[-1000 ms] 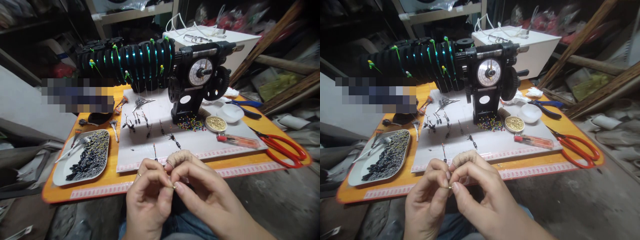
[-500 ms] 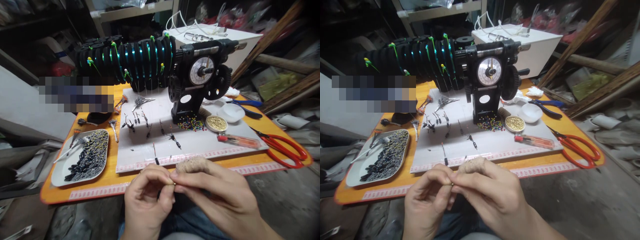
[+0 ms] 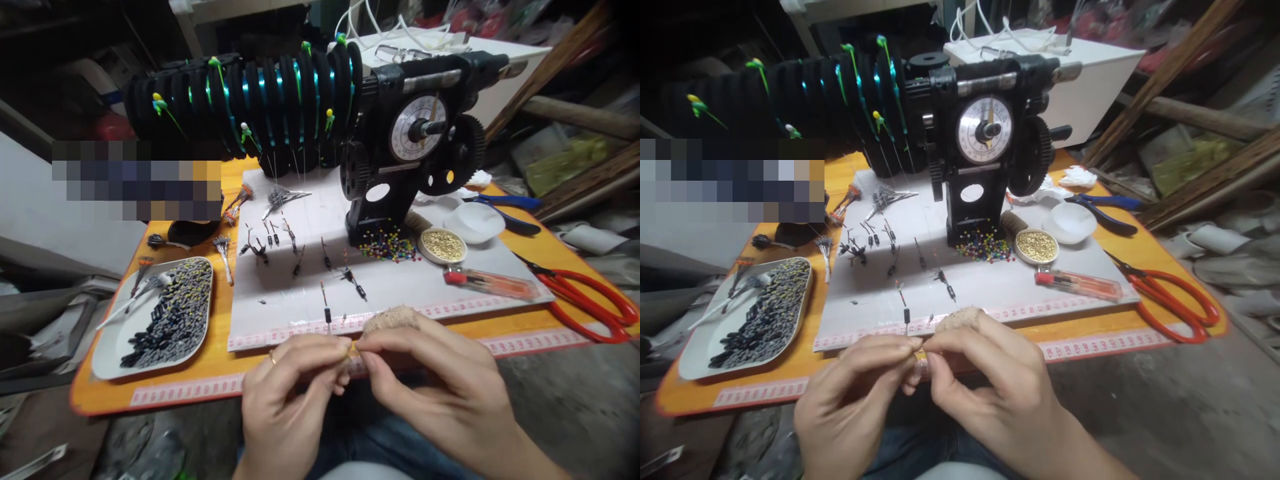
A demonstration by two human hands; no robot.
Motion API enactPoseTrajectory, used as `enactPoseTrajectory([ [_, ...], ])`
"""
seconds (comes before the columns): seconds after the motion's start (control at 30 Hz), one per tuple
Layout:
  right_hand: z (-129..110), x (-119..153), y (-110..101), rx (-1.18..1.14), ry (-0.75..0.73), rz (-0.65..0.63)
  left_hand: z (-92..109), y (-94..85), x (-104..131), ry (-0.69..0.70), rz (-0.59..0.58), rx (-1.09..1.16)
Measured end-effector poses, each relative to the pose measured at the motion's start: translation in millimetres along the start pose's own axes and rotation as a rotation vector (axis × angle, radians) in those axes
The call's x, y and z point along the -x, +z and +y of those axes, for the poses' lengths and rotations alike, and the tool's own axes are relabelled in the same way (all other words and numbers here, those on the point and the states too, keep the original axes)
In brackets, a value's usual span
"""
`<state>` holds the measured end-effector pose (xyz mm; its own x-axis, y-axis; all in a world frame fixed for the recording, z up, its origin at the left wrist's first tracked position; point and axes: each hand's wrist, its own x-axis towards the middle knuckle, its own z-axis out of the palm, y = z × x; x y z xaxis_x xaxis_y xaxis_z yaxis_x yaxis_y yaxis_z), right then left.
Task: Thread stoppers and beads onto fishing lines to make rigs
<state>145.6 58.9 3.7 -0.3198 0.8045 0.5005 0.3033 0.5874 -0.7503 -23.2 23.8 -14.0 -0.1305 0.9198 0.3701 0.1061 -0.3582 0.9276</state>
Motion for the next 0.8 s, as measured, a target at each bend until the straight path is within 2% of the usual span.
enactPoseTrajectory([
  [0.13, 4.3, 1.2, 4.7, 0.088, -0.018, 0.022, -7.3, -13.9, 2.5, 0.329, -0.028, -0.463],
  [0.23, 8.1, -1.1, 6.7, 0.197, -0.051, 0.036, -9.6, -26.7, -1.1, 0.465, -0.171, -0.629],
  [0.3, 10.8, -3.3, 7.1, 0.261, -0.08, 0.047, -8.6, -32.9, -8.2, 0.491, -0.243, -0.716],
  [0.4, 14.8, -5.1, 7.0, 0.341, -0.125, 0.048, -4.1, -34.5, -22.4, 0.435, -0.295, -0.796],
  [0.53, 19.1, -2.7, 6.9, 0.405, -0.123, 0.028, 1.9, -24.8, -36.6, 0.3, -0.31, -0.756],
  [0.8, 21.8, -0.7, 6.1, 0.501, -0.104, 0.044, 6.2, -14.4, -42.1, 0.034, -0.346, -0.767],
])
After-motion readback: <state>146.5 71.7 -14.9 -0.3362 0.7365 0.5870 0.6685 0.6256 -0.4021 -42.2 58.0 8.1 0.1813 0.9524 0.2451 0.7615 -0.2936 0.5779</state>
